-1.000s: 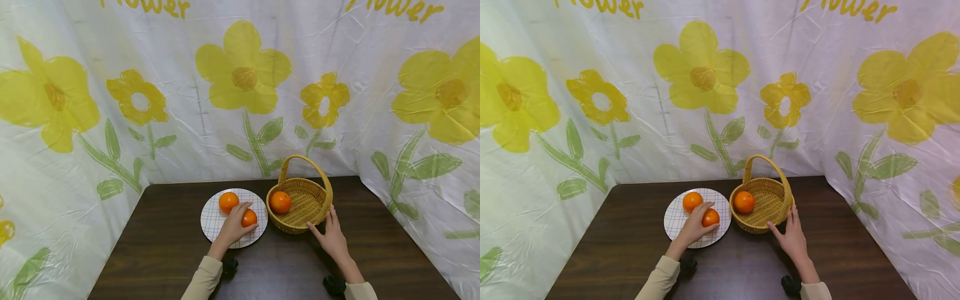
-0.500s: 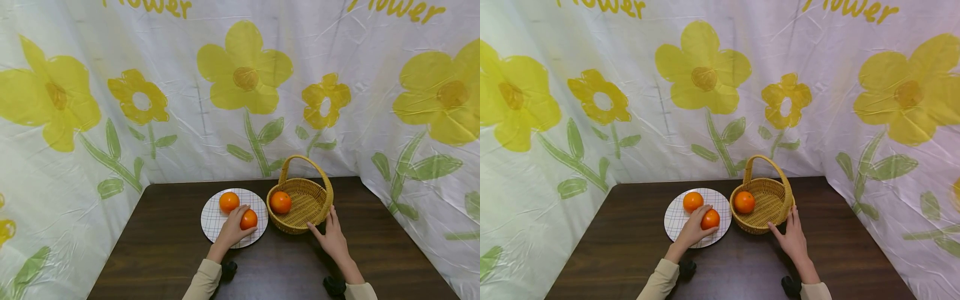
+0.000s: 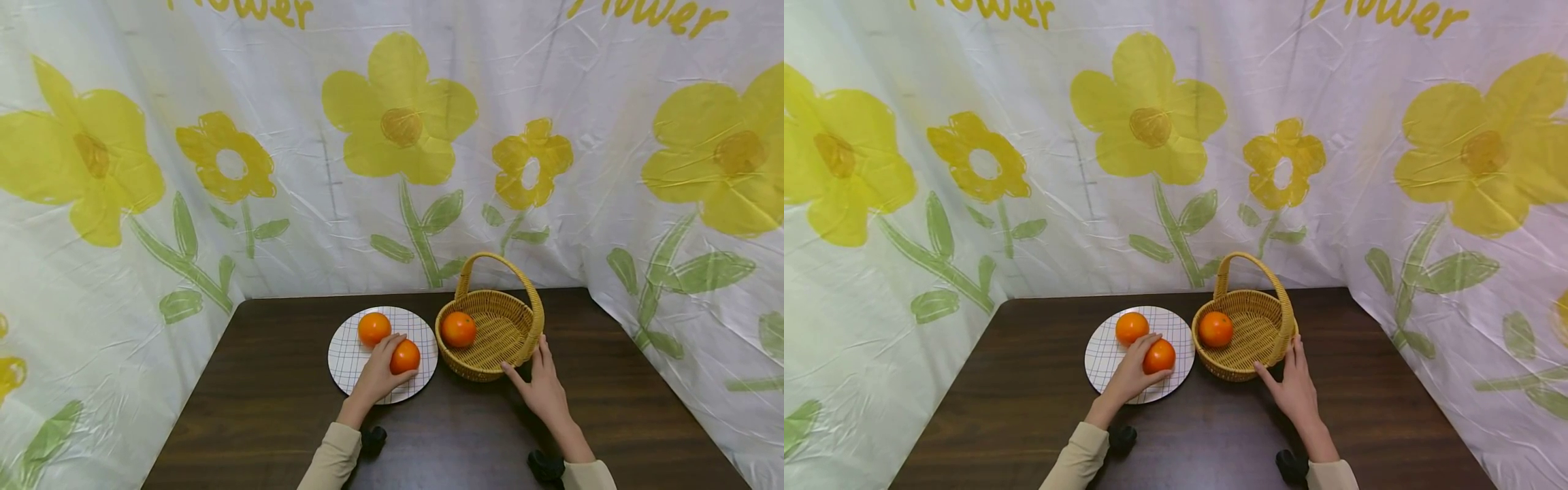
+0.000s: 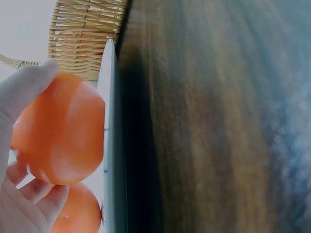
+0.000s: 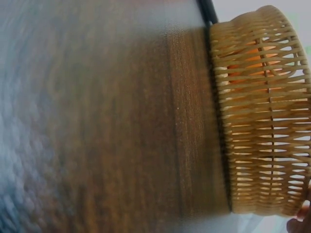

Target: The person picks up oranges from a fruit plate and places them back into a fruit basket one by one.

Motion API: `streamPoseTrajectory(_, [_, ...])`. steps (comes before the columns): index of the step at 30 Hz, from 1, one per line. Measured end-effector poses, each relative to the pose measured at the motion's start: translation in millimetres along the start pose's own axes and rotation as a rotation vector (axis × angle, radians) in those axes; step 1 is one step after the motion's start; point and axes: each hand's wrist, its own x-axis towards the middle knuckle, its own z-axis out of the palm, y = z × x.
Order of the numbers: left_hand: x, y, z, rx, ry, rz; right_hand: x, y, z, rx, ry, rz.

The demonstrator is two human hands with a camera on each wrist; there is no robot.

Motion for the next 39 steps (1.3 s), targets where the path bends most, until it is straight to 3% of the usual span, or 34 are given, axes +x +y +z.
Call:
streamPoseTrajectory(28, [-1.5, -3.5, 2.5, -0.043, 0.005, -0.002, -1.4, -0.2, 1.3, 0.004, 0.007, -0.002])
streamPoseTrajectory(39, [3.9, 3.0, 2.4, -0.050, 0.039, 0.023, -0.4, -0.4, -0.4, 0.002, -0.003, 0.003])
